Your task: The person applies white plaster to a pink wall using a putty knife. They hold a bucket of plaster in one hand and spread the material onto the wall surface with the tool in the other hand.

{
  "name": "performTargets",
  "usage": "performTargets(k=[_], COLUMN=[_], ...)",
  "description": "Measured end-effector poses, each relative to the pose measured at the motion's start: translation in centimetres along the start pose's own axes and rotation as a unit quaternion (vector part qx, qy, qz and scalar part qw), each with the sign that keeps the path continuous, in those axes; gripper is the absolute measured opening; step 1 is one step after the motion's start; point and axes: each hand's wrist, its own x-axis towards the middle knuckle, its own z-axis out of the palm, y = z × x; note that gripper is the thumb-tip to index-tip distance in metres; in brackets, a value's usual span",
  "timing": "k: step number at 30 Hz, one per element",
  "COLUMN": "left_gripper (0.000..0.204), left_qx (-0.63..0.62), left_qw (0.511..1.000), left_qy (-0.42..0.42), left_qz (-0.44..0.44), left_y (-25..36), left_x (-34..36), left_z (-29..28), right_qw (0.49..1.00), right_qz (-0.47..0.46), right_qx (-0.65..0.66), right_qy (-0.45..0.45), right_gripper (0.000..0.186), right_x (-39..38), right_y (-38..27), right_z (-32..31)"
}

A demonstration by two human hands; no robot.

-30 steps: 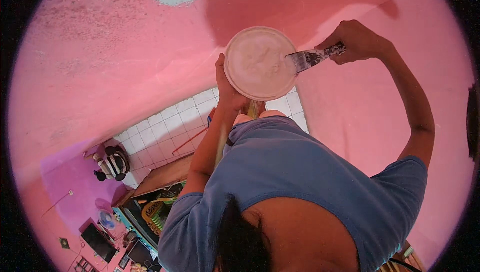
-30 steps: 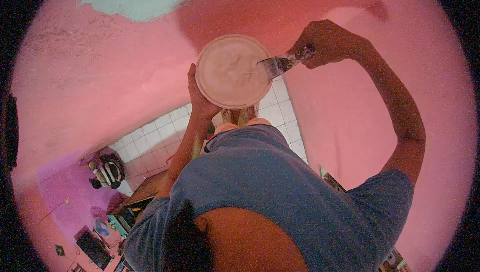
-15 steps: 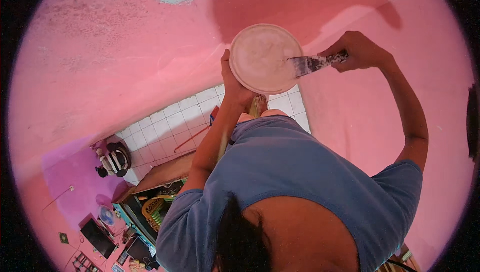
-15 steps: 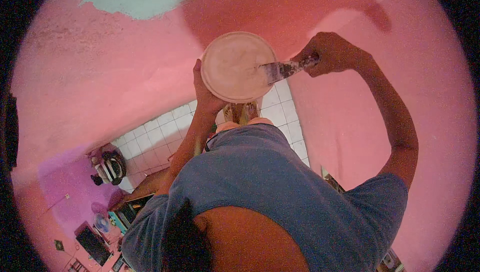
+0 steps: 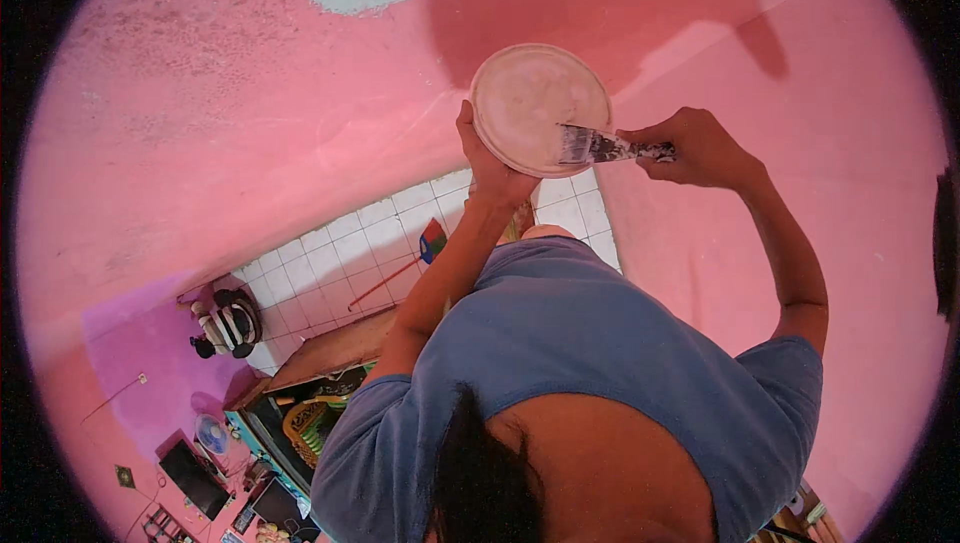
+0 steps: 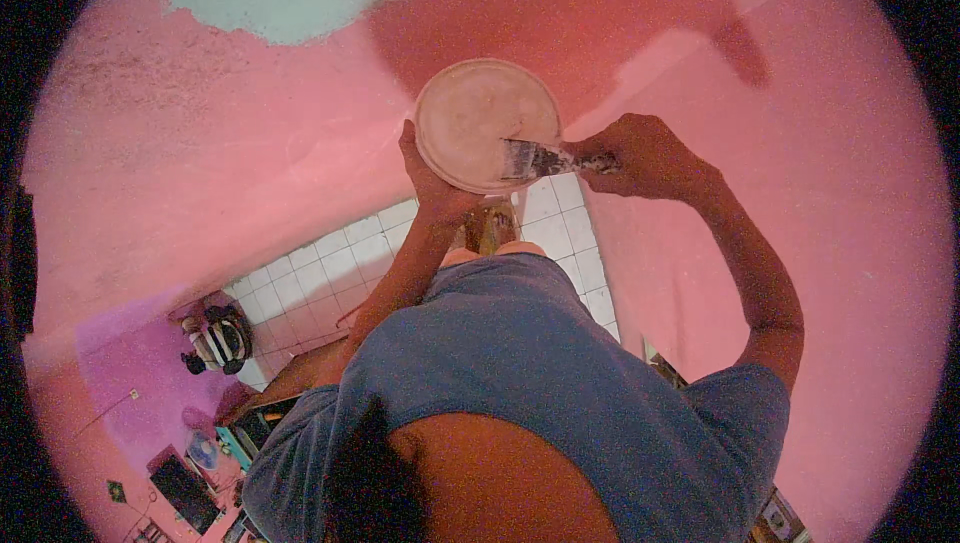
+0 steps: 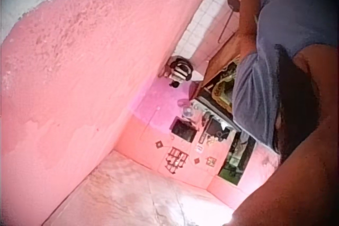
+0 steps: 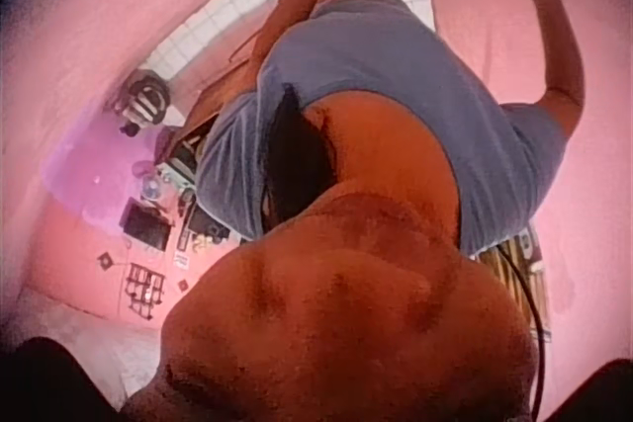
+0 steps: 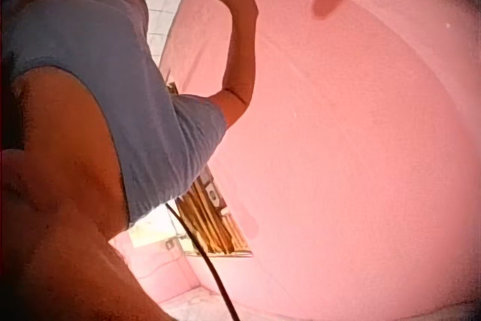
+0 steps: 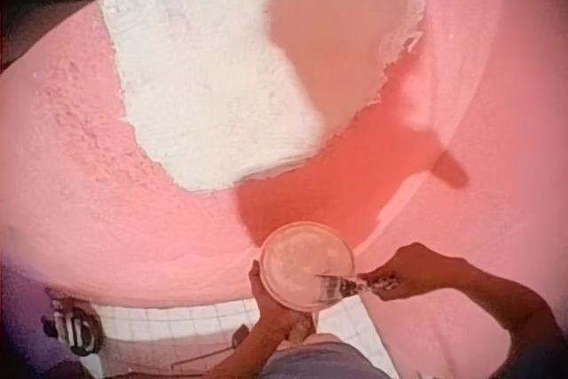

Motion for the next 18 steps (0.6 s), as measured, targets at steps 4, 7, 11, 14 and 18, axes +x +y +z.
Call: performTargets(k=[4,7,11,14,18], left_gripper=[0.073,0.075,0.075,0.075,0.080], left_qx=[0.025,0.050,0.049,0.046,-0.031], left_qw=[0.998,0.996,0.996,0.996,0.999], left_qy=[0.002,0.014,0.027,0.047,0.016], left_qz=[0.049,0.070,0.070,0.055,0.007], left_y=[-0.1,-0.6,-1.4,-1.3,-0.6], left_x=[-0.1,-0.7,-0.5,-0.4,-0.7], left_z=[-0.7,0.0,-1.2,-2.1,-3.8], right_qw=[0.999,0.999,0.998,0.996,0.986], right_qz=[0.002,0.006,0.047,0.055,0.076], right_qx=[-0.040,-0.033,-0.009,0.018,0.133], right_qy=[0.030,0.038,0.050,0.063,0.064], right_gripper=[0.038,0.038,0.035,0.034,0.029], right_x=[0.0,0.1,0.9,1.3,2.0], right_y=[-0.4,-0.9,-3.1,-3.1,-4.1], right_z=[1.7,2.7,4.1,5.7,4.0])
